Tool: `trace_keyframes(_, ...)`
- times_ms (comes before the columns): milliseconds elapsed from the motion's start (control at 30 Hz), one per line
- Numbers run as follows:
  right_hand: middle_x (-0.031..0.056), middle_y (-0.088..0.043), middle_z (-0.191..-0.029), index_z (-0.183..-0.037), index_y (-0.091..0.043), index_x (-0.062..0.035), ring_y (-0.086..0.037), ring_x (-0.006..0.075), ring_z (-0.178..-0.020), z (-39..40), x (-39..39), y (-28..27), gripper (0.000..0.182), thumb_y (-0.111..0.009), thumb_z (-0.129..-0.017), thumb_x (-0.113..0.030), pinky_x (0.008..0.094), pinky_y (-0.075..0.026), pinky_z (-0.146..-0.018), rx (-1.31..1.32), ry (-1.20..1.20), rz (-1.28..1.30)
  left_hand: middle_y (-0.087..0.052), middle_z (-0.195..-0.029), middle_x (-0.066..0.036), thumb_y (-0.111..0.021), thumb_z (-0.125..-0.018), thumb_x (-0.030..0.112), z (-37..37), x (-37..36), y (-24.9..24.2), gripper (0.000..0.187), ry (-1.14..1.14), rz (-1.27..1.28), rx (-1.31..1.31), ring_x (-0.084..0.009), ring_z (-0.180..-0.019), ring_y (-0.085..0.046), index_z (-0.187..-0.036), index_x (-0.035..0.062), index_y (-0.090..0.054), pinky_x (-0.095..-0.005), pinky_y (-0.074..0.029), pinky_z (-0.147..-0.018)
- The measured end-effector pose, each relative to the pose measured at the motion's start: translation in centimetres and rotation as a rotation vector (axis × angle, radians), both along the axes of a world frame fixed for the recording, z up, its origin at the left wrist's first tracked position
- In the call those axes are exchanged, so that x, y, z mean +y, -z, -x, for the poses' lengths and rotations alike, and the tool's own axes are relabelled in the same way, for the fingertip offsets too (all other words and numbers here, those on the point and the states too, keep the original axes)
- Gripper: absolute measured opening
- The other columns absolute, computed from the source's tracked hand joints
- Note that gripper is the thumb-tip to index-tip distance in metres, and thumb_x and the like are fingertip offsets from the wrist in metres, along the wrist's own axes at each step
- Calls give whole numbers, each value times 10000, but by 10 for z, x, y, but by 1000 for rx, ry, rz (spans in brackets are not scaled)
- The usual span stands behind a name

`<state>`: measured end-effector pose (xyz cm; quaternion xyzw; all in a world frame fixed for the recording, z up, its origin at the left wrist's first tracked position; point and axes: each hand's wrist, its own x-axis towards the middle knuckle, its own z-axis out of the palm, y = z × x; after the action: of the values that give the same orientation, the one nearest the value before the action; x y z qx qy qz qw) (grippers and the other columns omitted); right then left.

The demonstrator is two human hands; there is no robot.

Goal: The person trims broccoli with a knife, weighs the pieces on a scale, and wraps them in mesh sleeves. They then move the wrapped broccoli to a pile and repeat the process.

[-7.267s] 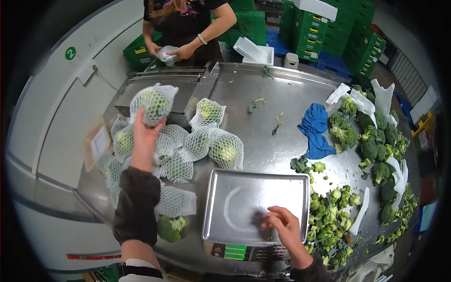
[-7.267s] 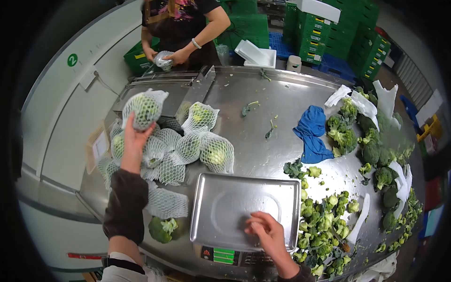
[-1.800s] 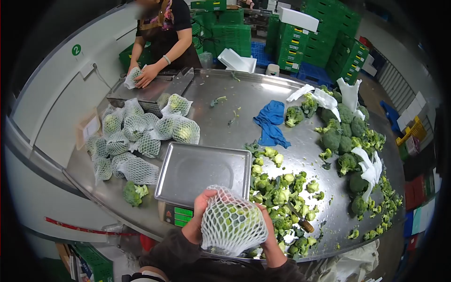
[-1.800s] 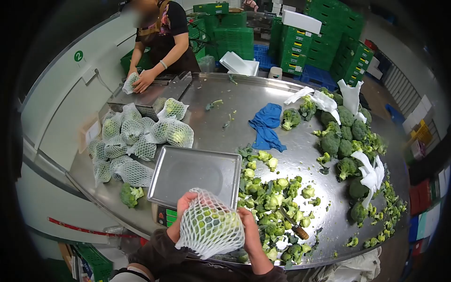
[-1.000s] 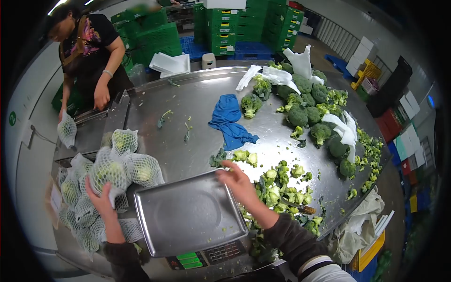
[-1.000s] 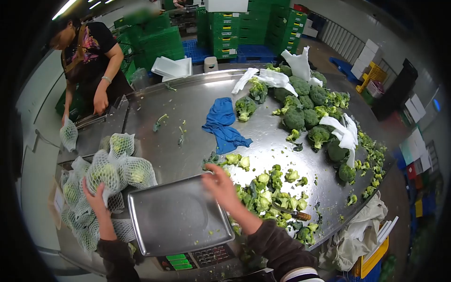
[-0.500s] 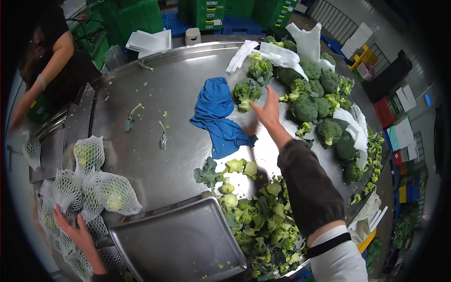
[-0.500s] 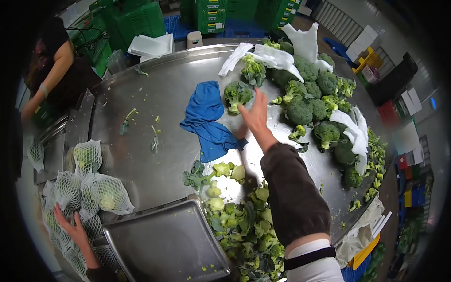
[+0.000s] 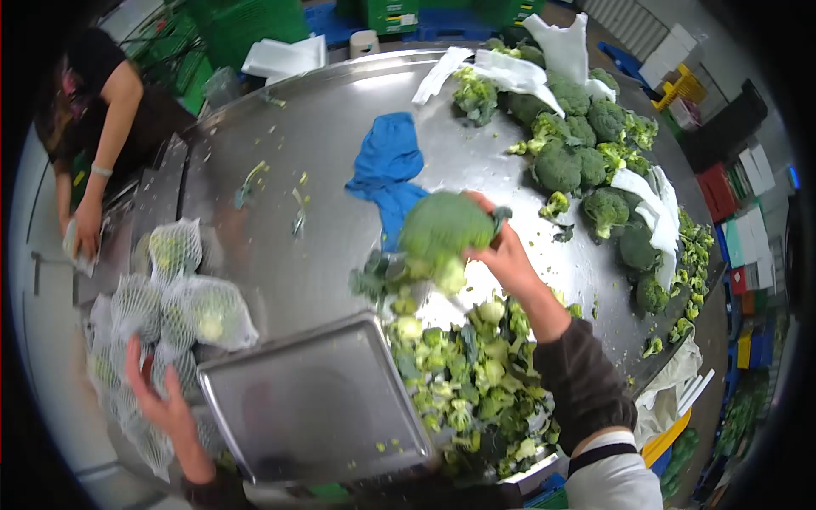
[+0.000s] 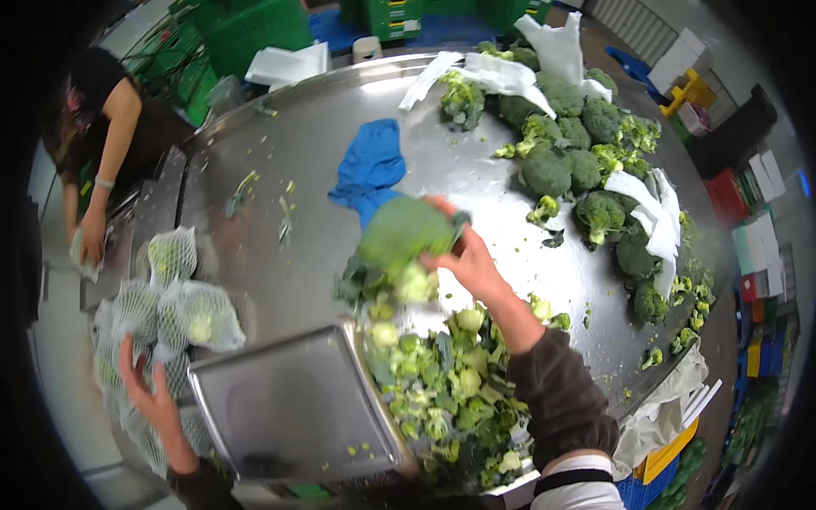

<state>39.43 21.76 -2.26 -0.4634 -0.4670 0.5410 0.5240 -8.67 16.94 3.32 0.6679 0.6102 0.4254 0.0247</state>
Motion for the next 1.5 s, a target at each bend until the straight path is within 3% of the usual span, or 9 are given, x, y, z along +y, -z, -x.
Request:
trace_keyframes(167, 185, -332, -1378, -1310, -406, -158, -349, 358, -1271, 110, -74, -46, 712, -635, -649, -22, 399, -309, -1048, -325, -675, -400, -474, -1303, -126, -561, -775, -33, -50, -29, -25, 526, 139, -12, -95, -237, -1194, -454, -1284, 13, -436, -348, -388, -959)
trace_keyframes(333, 199, -291, -1398, -1319, -373, -156, -329, 368, -1280, 170, -105, -33, 726, -689, -672, -62, 420, -300, -1058, -512, -941, -550, -520, -1246, -124, -587, -740, -35, -42, -90, -50, 512, 180, 22, -4, -237, -1143, -495, -1237, 10, -473, -339, -413, -921)
trace_keyframes(467, 213, -338, -1379, -1333, -372, -109, -363, 322, -1276, 132, -129, -62, 680, -682, -728, -109, 400, -327, -1048, -620, -547, -497, -531, -1227, -121, -594, -750, -18, -3, -140, -53, 496, 81, 129, -71, -233, -1139, -500, -1231, 1, -475, -337, -414, -911)
trace_keyframes(600, 175, -589, -1127, -1232, -479, 2, -612, 235, -990, 69, -178, -49, 455, -633, -825, -130, 314, -490, -856, -255, -83, 5, -523, -1228, -141, -597, -773, -6, 24, -169, -49, 521, 32, 169, -379, -212, -1152, -496, -1266, -13, -431, -307, -412, -895)
trace_keyframes(733, 122, -641, -954, -1101, -561, 47, -627, 163, -816, 5, -246, -7, 295, -605, -856, -111, 270, -515, -722, -268, 260, 198, -528, -1224, -151, -609, -773, 7, 18, -171, -54, 541, 59, 194, -438, -207, -1144, -506, -1277, -15, -414, -295, -417, -883)
trace_keyframes(1067, 65, -651, -858, -1041, -607, 3, -603, 118, -772, -52, -345, 29, 231, -596, -825, -79, 253, -474, -698, -645, 359, 219, -482, -1258, -156, -751, -627, 234, -113, -126, -23, 817, 506, 431, 91, -316, -1175, -460, -1338, 82, -378, -376, -382, -962)
trace_keyframes(1200, 129, -656, -887, -1037, -610, -44, -654, 262, -771, -57, -351, 20, 234, -595, -814, -117, 328, -498, -699, -745, 333, 136, -514, -1175, -157, -625, -574, 63, -129, -109, 16, 611, 497, 386, 50, -308, -1100, -506, -1173, 39, -513, -357, -379, -968)
trace_keyframes(1333, 111, -656, -887, -1068, -597, -48, -634, 239, -712, -111, -357, 32, 271, -611, -806, -119, 324, -498, -664, -795, 586, 147, -517, -1167, -152, -636, -549, 58, -154, -117, 5, 631, 452, 450, -133, -287, -1091, -512, -1167, 30, -510, -338, -383, -951)
trace_keyframes(1500, 167, -561, -1095, -1164, -510, -22, -550, 310, -983, -217, -335, 48, 480, -689, -728, -111, 370, -451, -835, -970, 982, 97, -496, -1204, -179, -670, -541, 90, -251, -151, -11, 626, 697, 365, 27, -336, -1116, -490, -1148, 56, -519, -379, -379, -971)
